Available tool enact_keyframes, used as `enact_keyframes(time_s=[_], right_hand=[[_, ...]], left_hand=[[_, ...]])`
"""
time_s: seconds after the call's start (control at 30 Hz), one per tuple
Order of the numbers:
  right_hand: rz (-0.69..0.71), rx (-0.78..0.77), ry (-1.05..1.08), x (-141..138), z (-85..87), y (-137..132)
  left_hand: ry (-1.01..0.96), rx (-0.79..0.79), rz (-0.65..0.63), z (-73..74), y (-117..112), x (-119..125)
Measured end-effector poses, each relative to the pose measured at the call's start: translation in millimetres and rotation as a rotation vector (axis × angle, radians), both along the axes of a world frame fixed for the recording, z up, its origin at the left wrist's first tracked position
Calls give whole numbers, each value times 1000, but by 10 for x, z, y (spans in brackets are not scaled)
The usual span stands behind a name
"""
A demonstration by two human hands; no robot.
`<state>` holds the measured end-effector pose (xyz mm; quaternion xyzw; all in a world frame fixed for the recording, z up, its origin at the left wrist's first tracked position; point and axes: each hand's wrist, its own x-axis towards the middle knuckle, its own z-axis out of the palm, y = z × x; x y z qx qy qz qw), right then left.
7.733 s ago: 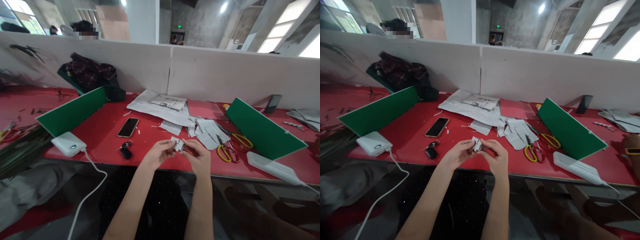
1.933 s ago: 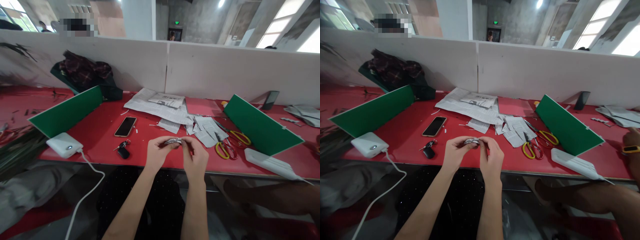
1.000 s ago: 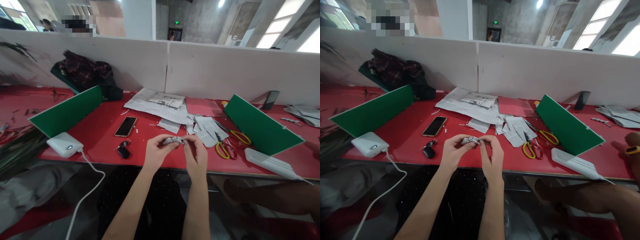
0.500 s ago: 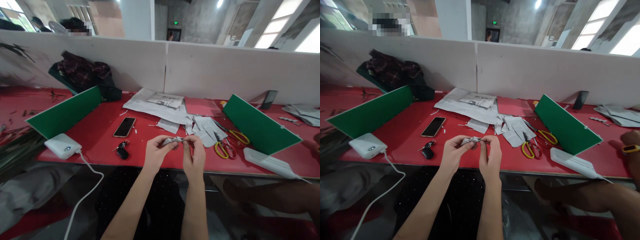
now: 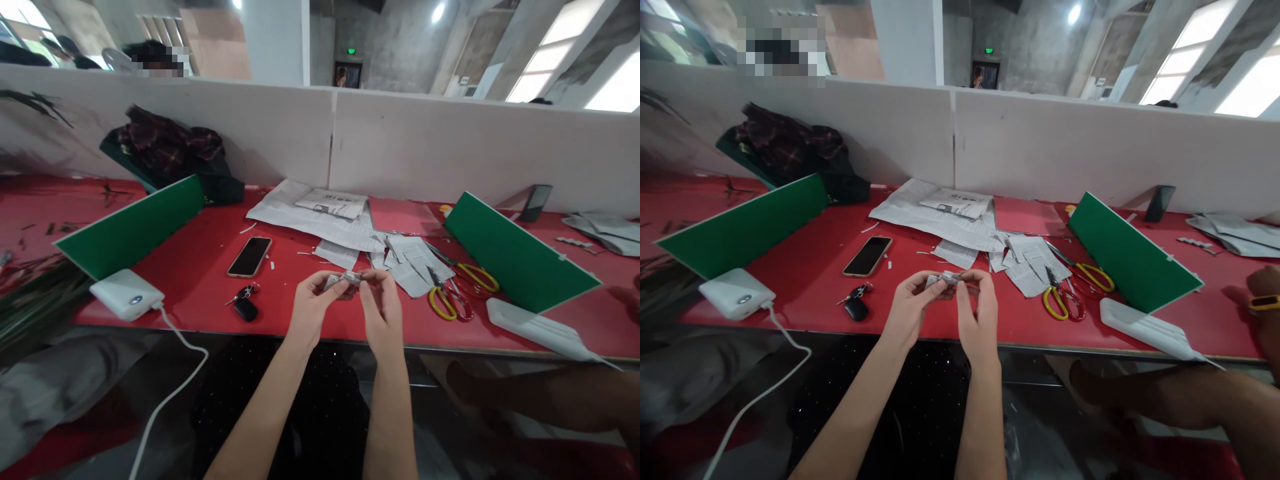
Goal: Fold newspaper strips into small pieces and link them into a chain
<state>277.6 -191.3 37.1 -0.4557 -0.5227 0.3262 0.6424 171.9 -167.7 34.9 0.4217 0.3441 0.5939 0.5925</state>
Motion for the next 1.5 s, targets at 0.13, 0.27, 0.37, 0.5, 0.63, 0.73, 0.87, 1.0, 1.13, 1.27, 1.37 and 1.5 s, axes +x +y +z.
enact_keyframes(time_s=[0.13,0.27,0.37,0.5,0.63,0.73,0.87,1.0,1.13,1.27,1.37,1.5], right_hand=[[75,-49,56,64,11,3],[37,-36,34,114,-53,47],[-37,-28,3,78,-63,47],[-233,-6,-38,-73,8,-17],[-315,-1,-87,-145,38,-37],[-180,-51,-160,-60,-11,8],[-6,-104,-216,96,-85,52],[81,-122,-218,142,-103,51],[24,-89,-184,76,-103,57],[48,-102,-68,-5,-130,79],[97,-114,-42,-7,-157,95],[26,-53,-114,35,-170,103]], left_hand=[[82,22,-37,-4,-4,-2],[117,56,-14,6,-10,-23],[144,94,21,22,-21,-27],[215,177,136,60,-73,4],[297,209,160,76,-64,-42],[330,132,-43,71,12,-166],[437,119,-207,74,80,-312],[448,149,-170,66,75,-327],[428,148,-76,48,78,-276],[466,181,32,57,76,-250],[569,299,74,66,56,-244],[604,311,46,51,46,-233]])
